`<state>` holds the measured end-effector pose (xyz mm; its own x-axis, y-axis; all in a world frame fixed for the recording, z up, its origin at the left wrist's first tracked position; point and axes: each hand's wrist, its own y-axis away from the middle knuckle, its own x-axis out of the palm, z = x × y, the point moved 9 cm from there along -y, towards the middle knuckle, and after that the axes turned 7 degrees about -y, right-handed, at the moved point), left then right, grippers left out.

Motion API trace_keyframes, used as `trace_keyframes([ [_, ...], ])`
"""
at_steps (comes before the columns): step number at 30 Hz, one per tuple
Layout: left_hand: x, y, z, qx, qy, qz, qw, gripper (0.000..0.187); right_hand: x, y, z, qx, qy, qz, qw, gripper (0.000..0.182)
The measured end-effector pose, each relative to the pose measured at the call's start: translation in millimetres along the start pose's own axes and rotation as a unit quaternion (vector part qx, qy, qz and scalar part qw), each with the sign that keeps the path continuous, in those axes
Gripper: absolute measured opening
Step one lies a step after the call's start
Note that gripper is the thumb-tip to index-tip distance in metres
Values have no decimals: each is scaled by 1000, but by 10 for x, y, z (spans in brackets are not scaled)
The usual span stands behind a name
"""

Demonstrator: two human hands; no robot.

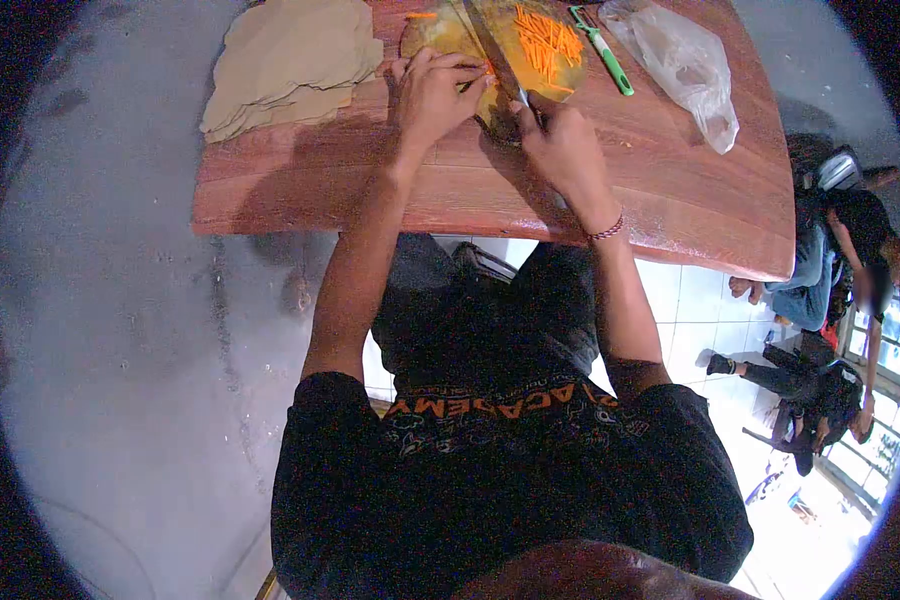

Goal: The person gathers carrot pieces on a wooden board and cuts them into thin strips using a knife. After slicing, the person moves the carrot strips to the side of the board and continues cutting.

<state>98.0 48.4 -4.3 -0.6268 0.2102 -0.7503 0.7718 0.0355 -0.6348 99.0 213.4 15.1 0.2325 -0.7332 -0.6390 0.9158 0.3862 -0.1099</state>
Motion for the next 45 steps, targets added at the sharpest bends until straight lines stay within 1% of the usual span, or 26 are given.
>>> trace_keyframes([
  [3, 16, -10, -16, 11, 10, 18, 1000, 23, -39, 27, 127, -20, 27, -9, 999, 32],
  [5, -3, -4, -11, -10, 14, 30, 999, 21, -16, 19, 139, -27, 46, -7, 999, 32],
  [7, -24, -2, -22, -3, 5, 25, 1000, 21, 64, -25, 135, -60, 73, -1, 996, 32],
  [11, -45, -9, -38, 9, 5, 14, 1000, 19, 125, -362, 71, -61, 83, -13, 995, 33],
  [13, 4, 9, -14, 8, -3, 7, 1000, 18, 144, -498, 95, -95, 68, -27, 993, 35],
  [14, 25, 28, 5, 6, -13, 2, 1000, 17, 162, -535, 68, -95, 70, -27, 993, 35],
  [16, -18, 35, -19, -3, -5, -8, 1000, 17, 151, -590, 36, -59, 45, -35, 997, 35],
  [17, -42, 48, -17, -12, 3, -15, 1000, 16, 133, -576, 30, -60, 47, -34, 996, 35],
  [19, -97, 49, -40, -8, 3, -21, 1000, 16, 57, -473, -7, -19, 26, -11, 999, 34],
  [21, -86, 64, -56, -3, 8, -26, 1000, 16, 8, -305, 74, -24, 18, -10, 1000, 34],
  [23, 60, 79, 4, -13, 0, 26, 1000, 25, -2, -239, 79, -29, 10, -10, 999, 34],
  [26, 33, 76, -4, -22, 20, 45, 999, 25, 72, -187, -3, -24, -2, -7, 1000, 33],
  [28, 4, 75, -21, -14, 7, 33, 999, 25, 69, -167, 17, -30, 27, -22, 999, 33],
  [32, -41, 70, -58, 14, -4, 6, 1000, 23, 74, -141, 10, -19, 40, -9, 999, 33],
  [34, -43, 66, -54, 3, 3, 17, 1000, 23, 62, -117, 52, -38, 32, -7, 999, 34],
  [36, -22, 65, -48, -7, 11, 29, 999, 23, 57, -109, 31, -37, 39, -12, 998, 34],
  [38, -43, 79, -48, -3, 5, 9, 1000, 23, 59, -97, 30, -37, 46, -16, 998, 34],
  [42, -42, 72, -49, -1, 20, 9, 1000, 24, 73, -44, 109, -47, 68, -14, 996, 35],
  [44, -103, 72, -78, 13, -5, -28, 999, 18, 86, -37, 106, -48, 74, -16, 996, 35],
  [45, -94, 73, -72, 13, -5, -28, 1000, 18, 81, -42, 103, -55, 67, -23, 996, 35],
])
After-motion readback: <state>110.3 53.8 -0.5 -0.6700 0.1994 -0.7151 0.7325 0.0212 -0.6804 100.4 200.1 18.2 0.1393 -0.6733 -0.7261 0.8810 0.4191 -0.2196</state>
